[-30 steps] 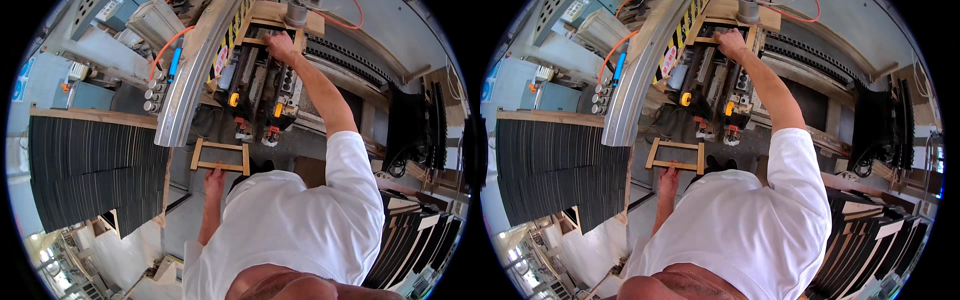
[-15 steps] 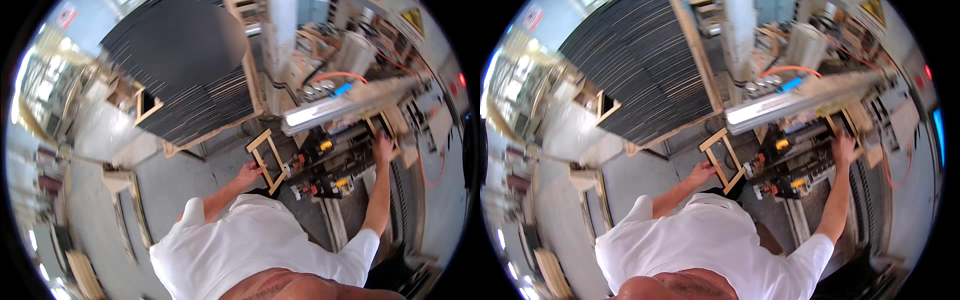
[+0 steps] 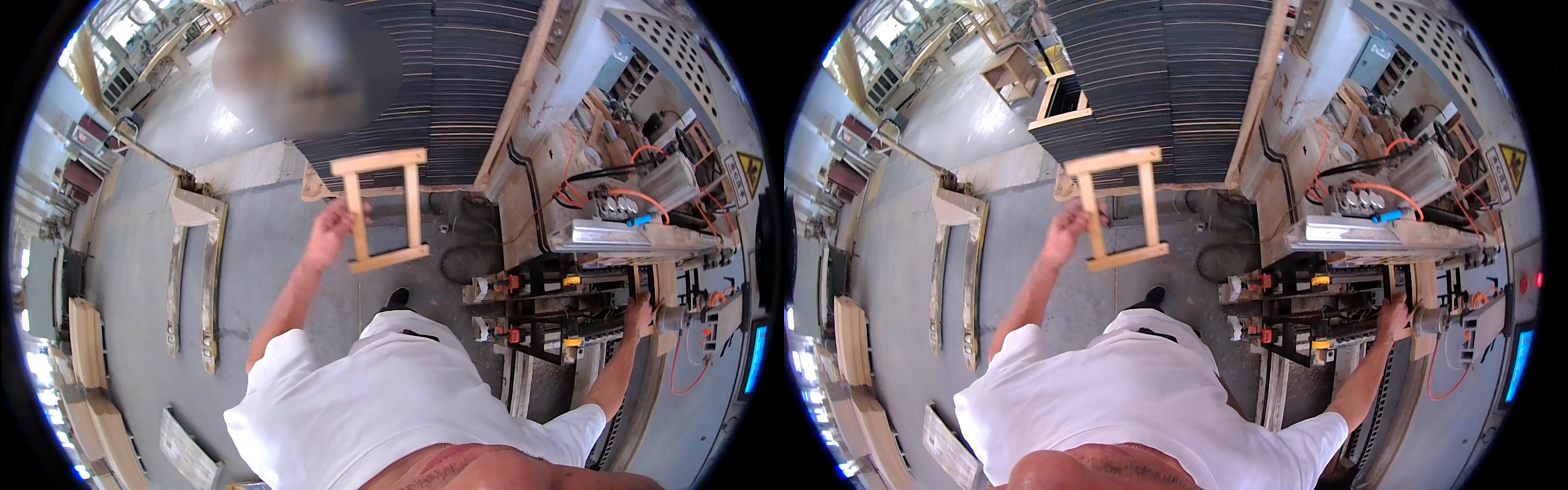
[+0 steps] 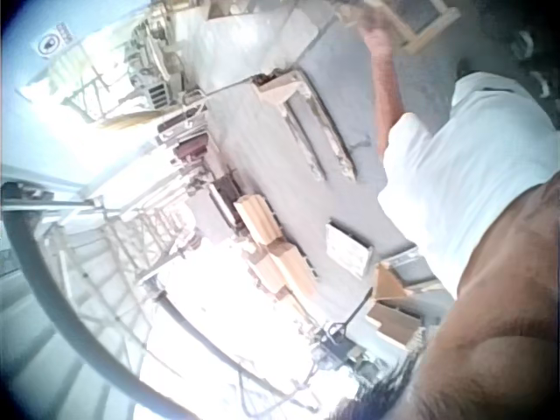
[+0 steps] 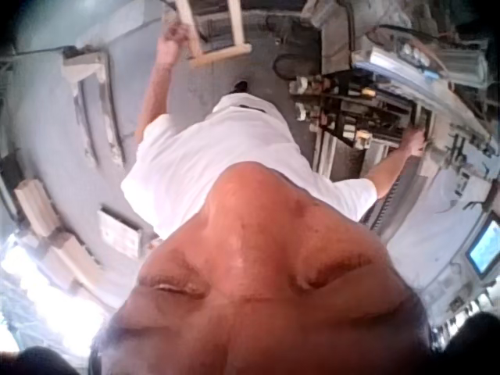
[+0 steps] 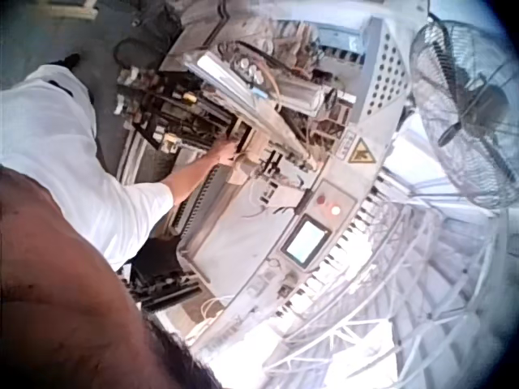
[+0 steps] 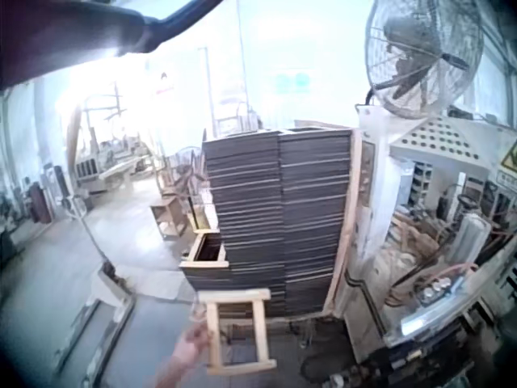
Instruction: The person repeatedly picks up small wooden frames from a stack, places them into a machine, and then removes them to place them on a different stack. The person handles the frames one at a time in a repetitive cycle.
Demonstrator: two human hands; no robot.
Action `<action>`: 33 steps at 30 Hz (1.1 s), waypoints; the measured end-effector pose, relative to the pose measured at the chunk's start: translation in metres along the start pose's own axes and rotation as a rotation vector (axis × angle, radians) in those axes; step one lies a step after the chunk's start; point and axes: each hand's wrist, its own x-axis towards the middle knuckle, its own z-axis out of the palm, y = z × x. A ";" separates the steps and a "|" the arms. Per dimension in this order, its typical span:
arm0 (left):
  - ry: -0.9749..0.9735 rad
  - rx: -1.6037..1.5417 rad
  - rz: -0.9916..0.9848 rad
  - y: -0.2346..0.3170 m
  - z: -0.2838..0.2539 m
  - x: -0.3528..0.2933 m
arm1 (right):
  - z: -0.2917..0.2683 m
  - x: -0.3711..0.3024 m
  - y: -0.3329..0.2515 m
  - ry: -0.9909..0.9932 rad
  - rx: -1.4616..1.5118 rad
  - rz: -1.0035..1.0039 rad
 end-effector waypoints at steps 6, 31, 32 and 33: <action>0.431 -0.157 0.101 0.074 -0.131 0.061 | -0.042 -0.005 -0.035 0.143 0.092 0.112; 0.417 1.034 0.494 0.045 -0.212 0.310 | -0.052 -0.270 -0.354 0.059 1.288 0.354; 0.294 1.036 0.565 0.059 -0.192 0.290 | -0.063 -0.272 -0.355 0.076 1.195 0.312; 0.151 1.140 0.570 0.069 -0.176 0.269 | -0.072 -0.275 -0.354 0.083 1.185 0.341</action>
